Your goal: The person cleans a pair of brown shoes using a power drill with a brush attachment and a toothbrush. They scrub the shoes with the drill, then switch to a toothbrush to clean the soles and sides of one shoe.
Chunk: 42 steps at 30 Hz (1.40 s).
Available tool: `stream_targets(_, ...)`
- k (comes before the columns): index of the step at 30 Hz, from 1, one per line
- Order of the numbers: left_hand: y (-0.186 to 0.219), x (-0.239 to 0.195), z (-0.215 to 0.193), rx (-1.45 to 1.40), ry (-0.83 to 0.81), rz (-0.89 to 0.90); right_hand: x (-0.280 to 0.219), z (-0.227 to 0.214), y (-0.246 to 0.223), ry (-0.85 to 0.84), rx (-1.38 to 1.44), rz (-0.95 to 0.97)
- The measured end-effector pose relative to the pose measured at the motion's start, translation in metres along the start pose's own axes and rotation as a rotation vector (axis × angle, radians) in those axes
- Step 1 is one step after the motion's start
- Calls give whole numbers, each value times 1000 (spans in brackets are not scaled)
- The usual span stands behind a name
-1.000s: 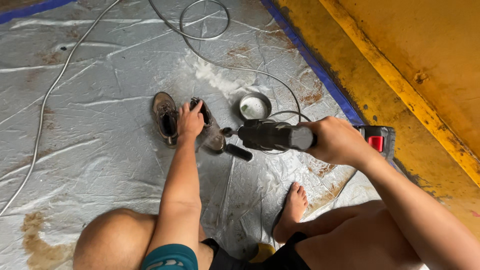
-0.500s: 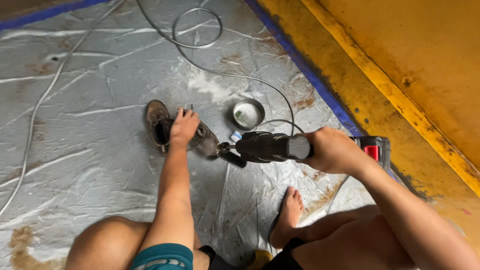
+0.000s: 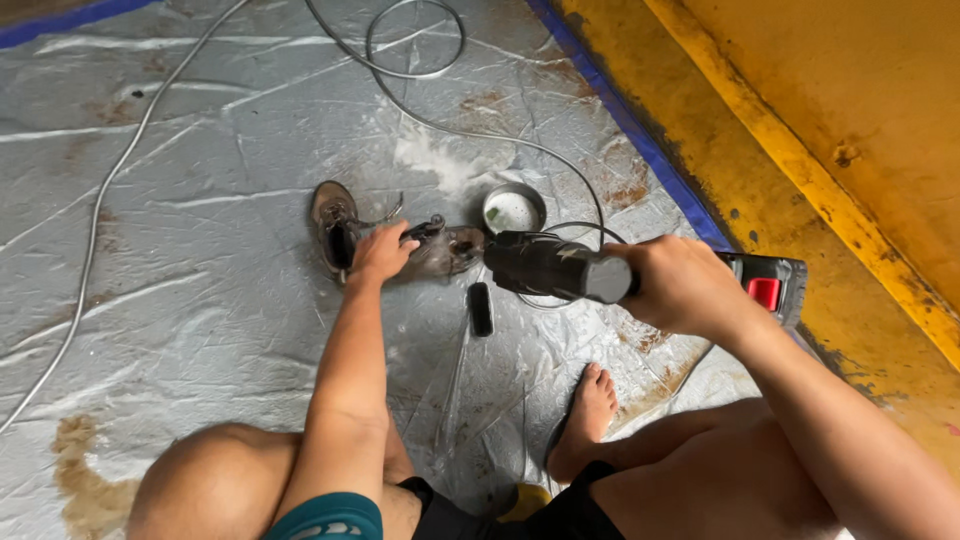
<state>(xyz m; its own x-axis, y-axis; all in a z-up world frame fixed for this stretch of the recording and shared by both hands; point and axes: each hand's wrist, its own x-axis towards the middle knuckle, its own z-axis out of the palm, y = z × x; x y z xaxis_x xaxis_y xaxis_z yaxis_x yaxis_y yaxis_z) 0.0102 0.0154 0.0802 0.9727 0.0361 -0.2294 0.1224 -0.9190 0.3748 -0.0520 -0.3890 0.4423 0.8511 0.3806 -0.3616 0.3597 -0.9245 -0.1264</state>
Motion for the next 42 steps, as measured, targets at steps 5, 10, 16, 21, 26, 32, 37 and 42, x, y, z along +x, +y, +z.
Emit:
stream_targets(5, -21, 18, 55, -230, 29, -287, 3, -2, 4, 20, -18, 8)
stream_targets(10, -26, 17, 74, -409, 129, -456, 3, 1, 0, 12, -21, -22)
stream_targets(16, -31, 25, 87, -575, 309, -544, 2, 4, -1, 21, -5, -65)
stream_targets(21, -35, 37, 107, -654, 330, -676, -1, 4, -16, 2, 63, -113)
stream_targets(26, -29, 35, 106, -862, 262, -733, 8, 10, -17, 31, -45, -123)
stream_targets(32, -16, 31, 98, -796, 181, -677, 6, 9, -21, -49, -21, -69)
stream_targets(37, 34, 3, 95, -606, 279, -615, 15, 6, -17, -79, -47, 47)
stream_targets(42, 58, 9, 122, -464, 393, -524, 52, 36, 38, -113, 176, 189)
